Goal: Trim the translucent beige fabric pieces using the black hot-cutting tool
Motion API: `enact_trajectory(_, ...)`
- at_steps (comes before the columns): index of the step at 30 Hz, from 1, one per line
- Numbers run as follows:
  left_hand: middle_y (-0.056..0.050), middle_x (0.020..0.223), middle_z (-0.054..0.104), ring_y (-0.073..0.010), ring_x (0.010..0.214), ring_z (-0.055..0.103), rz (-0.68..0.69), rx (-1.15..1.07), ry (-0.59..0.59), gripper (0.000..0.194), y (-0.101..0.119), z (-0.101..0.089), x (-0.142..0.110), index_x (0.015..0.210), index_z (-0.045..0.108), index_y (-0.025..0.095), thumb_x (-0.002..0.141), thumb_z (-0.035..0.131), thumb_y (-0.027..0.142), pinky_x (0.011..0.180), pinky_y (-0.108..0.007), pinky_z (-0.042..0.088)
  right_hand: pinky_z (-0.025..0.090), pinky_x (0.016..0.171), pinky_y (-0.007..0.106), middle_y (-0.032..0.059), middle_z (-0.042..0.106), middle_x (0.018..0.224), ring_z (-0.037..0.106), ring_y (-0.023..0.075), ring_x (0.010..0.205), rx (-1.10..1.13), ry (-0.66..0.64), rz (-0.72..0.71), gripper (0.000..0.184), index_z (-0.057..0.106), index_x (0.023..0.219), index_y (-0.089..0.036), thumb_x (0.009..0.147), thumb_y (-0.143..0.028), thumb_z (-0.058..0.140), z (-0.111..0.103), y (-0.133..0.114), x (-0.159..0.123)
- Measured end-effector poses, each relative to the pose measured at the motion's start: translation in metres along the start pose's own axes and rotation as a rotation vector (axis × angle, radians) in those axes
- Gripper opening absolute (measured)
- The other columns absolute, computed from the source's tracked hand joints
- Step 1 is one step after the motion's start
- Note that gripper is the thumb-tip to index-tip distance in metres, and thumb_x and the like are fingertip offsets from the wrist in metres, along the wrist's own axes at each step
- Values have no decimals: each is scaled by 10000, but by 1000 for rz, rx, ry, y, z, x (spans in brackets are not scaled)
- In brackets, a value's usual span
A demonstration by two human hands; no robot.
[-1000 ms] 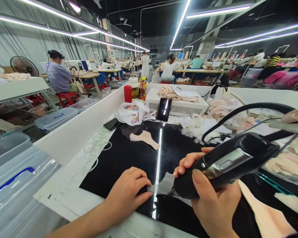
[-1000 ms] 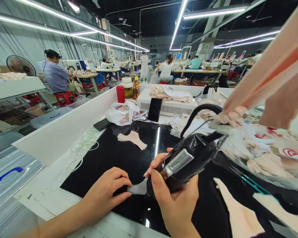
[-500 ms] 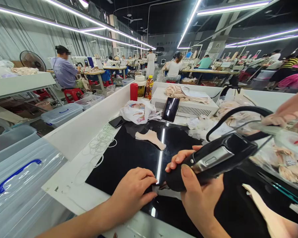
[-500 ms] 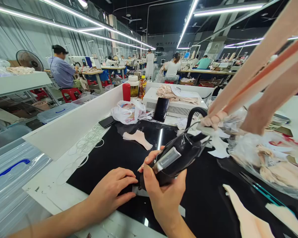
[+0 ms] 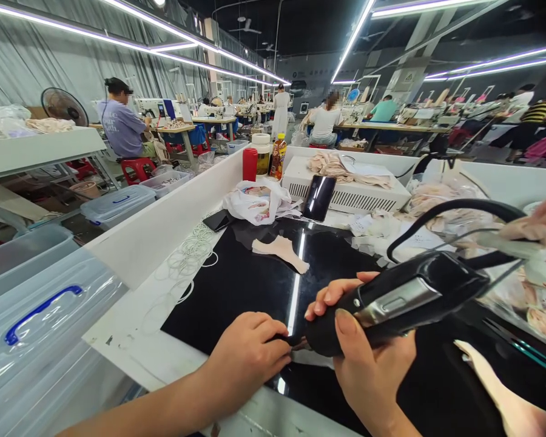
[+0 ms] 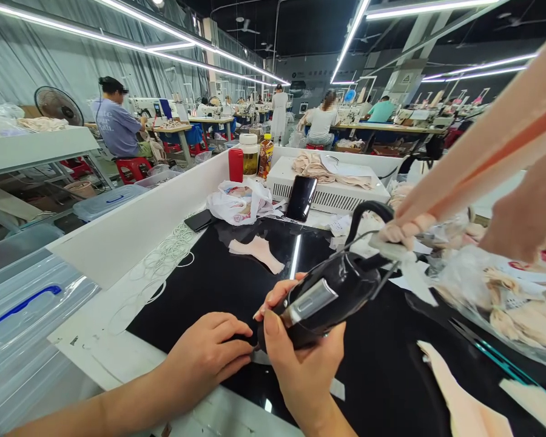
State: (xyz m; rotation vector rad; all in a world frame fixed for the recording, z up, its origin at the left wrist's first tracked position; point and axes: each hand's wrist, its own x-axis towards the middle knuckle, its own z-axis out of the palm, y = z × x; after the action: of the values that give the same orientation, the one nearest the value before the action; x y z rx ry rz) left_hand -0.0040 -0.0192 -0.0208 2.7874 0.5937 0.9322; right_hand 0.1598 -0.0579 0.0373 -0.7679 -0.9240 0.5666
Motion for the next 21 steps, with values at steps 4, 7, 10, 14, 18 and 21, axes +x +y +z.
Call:
enact_trajectory(4,-12,1055,750,-182,967,707,43,49,1,128,1,-3,-4,1021,718,199,1058,597,218,819,-338,579,642,607,316,-17,644,879,654,153,705,21,-7,3,361,576,1200,-281,912,-254,792,-5,-1,-3)
enact_trajectory(7,-13,1057,754,-187,987,710,45,63,12,117,2,-5,-9,1051,714,207,1056,598,224,826,-336,589,642,630,322,-15,628,887,646,159,748,24,-27,16,359,573,1210,-289,920,-247,782,-8,0,-5)
enact_trajectory(10,-10,1088,760,-206,1018,716,49,81,17,111,3,-7,-13,1067,712,220,1054,607,253,856,-353,597,640,621,319,-16,625,876,644,158,739,25,-25,14,345,578,1197,-285,921,-248,782,-8,-1,-6)
enact_trajectory(14,-7,1151,760,-226,1063,718,73,106,-4,124,4,-8,-18,1098,711,235,1048,625,308,897,-383,598,636,606,317,-14,631,864,648,154,711,21,-8,1,331,592,1177,-268,914,-252,793,-4,-3,-4)
enact_trajectory(18,-11,1165,758,-224,1081,717,101,140,3,145,3,-7,-19,1125,710,233,1048,630,327,911,-384,597,636,601,316,-15,630,863,643,151,710,31,-9,0,325,590,1178,-268,921,-254,787,1,-2,-3)
enact_trajectory(21,-14,1168,757,-223,1086,717,112,163,-1,165,2,-5,-20,1150,709,231,1046,637,337,922,-387,599,634,589,321,-16,631,858,642,153,701,41,-26,-2,327,585,1181,-270,922,-259,784,3,-1,-3)
